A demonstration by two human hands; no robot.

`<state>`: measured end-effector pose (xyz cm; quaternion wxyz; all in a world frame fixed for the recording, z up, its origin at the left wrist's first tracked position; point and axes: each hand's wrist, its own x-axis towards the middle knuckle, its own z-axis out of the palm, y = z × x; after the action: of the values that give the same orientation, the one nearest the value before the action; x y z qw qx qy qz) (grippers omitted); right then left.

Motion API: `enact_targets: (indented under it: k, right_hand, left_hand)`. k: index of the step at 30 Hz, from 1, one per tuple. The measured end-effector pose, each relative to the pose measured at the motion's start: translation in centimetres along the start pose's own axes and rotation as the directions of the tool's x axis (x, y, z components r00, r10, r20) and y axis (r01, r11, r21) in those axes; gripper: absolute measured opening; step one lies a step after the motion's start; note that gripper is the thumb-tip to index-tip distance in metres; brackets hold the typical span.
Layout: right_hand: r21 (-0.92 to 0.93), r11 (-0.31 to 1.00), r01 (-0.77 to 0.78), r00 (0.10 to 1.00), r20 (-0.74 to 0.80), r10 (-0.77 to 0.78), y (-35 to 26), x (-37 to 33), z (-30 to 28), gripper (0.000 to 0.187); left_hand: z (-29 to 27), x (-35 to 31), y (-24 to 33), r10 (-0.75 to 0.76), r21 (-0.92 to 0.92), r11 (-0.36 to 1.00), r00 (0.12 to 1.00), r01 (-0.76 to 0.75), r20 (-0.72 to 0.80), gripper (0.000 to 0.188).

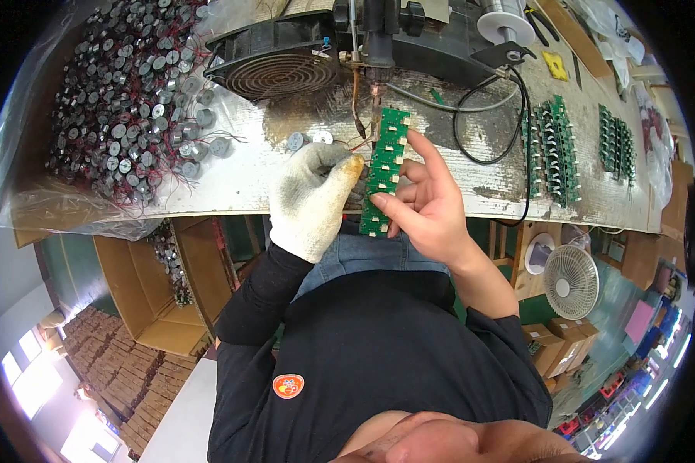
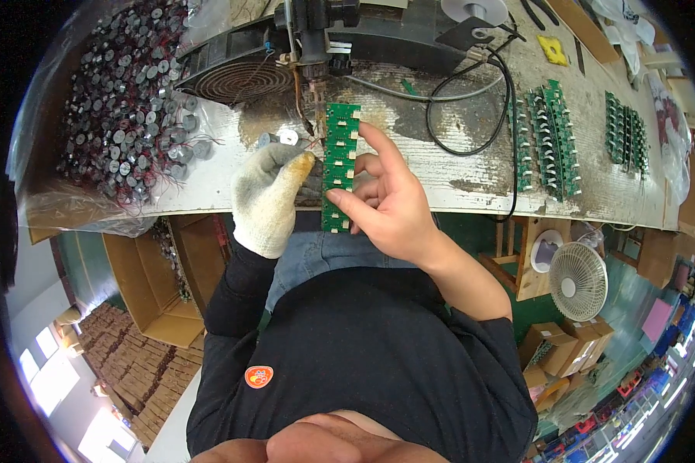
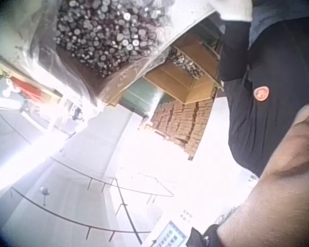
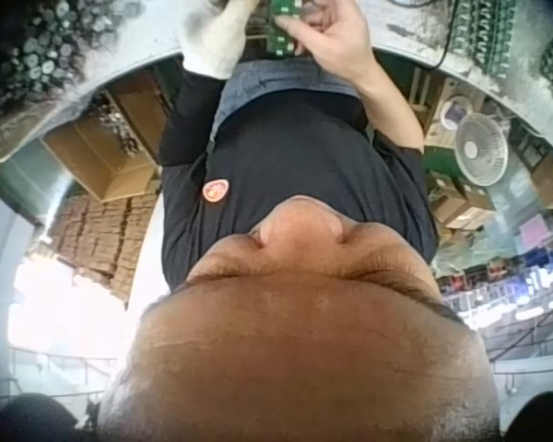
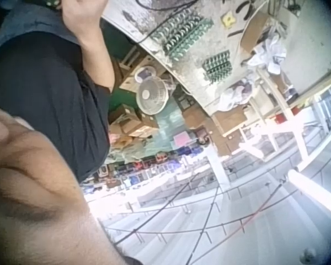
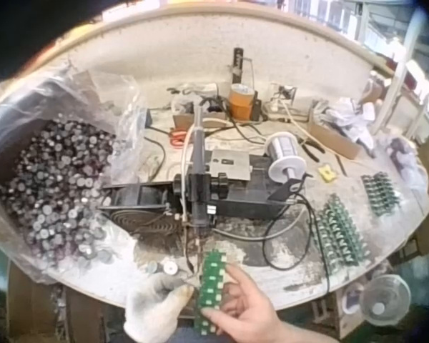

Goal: The person picks up a motor from a pile, places it on the table, and solders its wires to a circuit board. They then place the completed board onto a stack and repeat the process.

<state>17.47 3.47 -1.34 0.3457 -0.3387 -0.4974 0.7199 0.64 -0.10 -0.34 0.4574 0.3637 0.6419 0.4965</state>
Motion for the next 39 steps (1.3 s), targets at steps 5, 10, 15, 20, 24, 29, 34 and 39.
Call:
enact_targets:
  k: [5,10,15,20,24,29,34,39]
  right_hand:
    - [0.0,1.0,0.01,1.0,0.011,-0.01,0.0,-0.1,0.0,0.076]
    - [0.016,1.0,0.015,1.0,0.007,-0.015,0.1,0.0,0.1,0.077]
    - [0.012,1.0,0.02,1.0,0.007,-0.02,-0.1,-0.1,0.2,0.077]
    - [-0.017,1.0,0.024,1.0,0.003,-0.024,0.2,0.0,-0.2,0.077]
    - [-0.035,0.999,0.016,1.0,-0.006,-0.016,0.2,0.1,-0.1,0.077]
    - [-0.021,0.999,-0.031,0.999,-0.017,0.031,-0.1,0.2,0.5,0.079]
    - [-0.046,0.999,-0.016,0.996,-0.087,0.012,-0.5,0.5,-0.1,0.074]
    - [-0.048,0.999,0.021,0.997,-0.07,-0.024,0.0,0.8,-0.3,0.069]
  left_hand:
    - [0.3,0.3,-0.3,-0.003,-0.07,0.998,1.0,0.001,-0.022,0.013]
    - [0.4,0.4,0.3,-0.034,-0.124,0.992,0.999,0.031,-0.02,0.013]
    - [0.6,0.3,0.4,-0.035,-0.132,0.991,0.999,0.03,-0.038,0.013]
    - [0.8,0.5,-0.6,-0.056,-0.161,0.986,0.998,0.052,-0.024,0.013]
    - [0.4,0.7,-0.7,-0.018,-0.059,0.998,1.0,0.017,-0.019,0.015]
    - [-0.4,-0.1,-0.6,0.114,0.054,0.992,0.993,-0.112,-0.026,0.02]
    - [-2.2,-0.1,-2.5,0.461,0.248,0.861,0.887,-0.443,-0.017,0.045]
    - [-7.0,2.1,-0.8,0.618,0.551,0.73,0.734,-0.404,-0.281,0.036]
